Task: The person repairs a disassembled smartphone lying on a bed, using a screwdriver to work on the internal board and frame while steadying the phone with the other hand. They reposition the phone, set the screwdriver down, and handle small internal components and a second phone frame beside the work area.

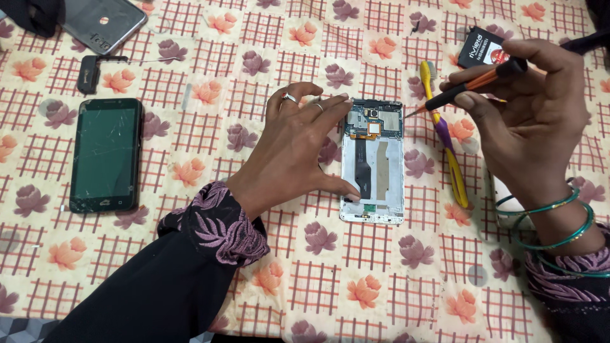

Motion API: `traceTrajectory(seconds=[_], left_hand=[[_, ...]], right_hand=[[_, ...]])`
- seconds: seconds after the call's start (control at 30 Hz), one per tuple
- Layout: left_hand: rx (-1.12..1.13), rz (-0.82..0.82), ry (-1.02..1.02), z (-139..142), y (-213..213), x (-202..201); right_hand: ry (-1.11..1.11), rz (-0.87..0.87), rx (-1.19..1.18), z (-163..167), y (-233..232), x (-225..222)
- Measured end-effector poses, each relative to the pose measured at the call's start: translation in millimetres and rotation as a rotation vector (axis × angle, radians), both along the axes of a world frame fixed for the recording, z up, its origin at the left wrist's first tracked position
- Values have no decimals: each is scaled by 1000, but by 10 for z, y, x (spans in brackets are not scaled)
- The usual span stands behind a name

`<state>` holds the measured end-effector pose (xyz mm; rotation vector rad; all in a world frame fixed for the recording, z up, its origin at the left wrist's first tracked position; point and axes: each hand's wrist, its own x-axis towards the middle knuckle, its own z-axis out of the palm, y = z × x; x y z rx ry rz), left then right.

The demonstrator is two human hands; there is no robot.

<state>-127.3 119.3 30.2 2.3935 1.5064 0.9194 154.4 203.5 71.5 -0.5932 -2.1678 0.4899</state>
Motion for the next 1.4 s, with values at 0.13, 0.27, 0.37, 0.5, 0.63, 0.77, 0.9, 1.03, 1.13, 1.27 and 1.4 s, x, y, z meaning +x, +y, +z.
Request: traceTrajectory(seconds=[0.13, 0.27, 0.37, 0.5, 0.63, 0.77, 0.9, 1.03, 1.13, 1.27, 1.4], left_hand=[[-7, -5, -6, -5, 1, -2], [-5, -2, -1, -14, 2, 12], [-9, -2, -2, -12, 0, 4], [-11, -4, -1, -5, 5, -2], [-13, -4, -4, -3, 1, 0], [-7, -6, -5, -1, -2, -5], [-8, -5, -3, 1, 1, -2], [-1, -6, -1, 8, -4, -6], [4, -6, -1, 11, -10, -6], [9, -8, -4, 12, -5, -5], [11, -6, -2, 14, -4, -11]], right_hand=[[-8, 17, 1, -6, -18, -17], [-15, 25, -3, -1, -23, -28], [-9, 26, -3, 1, -23, -35], [-21, 20, 8, 7, -23, -29], [-25, 12, 0, 7, -27, -30], [-20, 19, -5, 27, -39, -50], [-64, -20, 67, 57, -46, -76], [-74, -47, 194, 27, -12, -97], [-24, -17, 150, -38, 10, -87], [22, 12, 101, -98, 45, -53], [3, -46, 185, -125, 123, -117]])
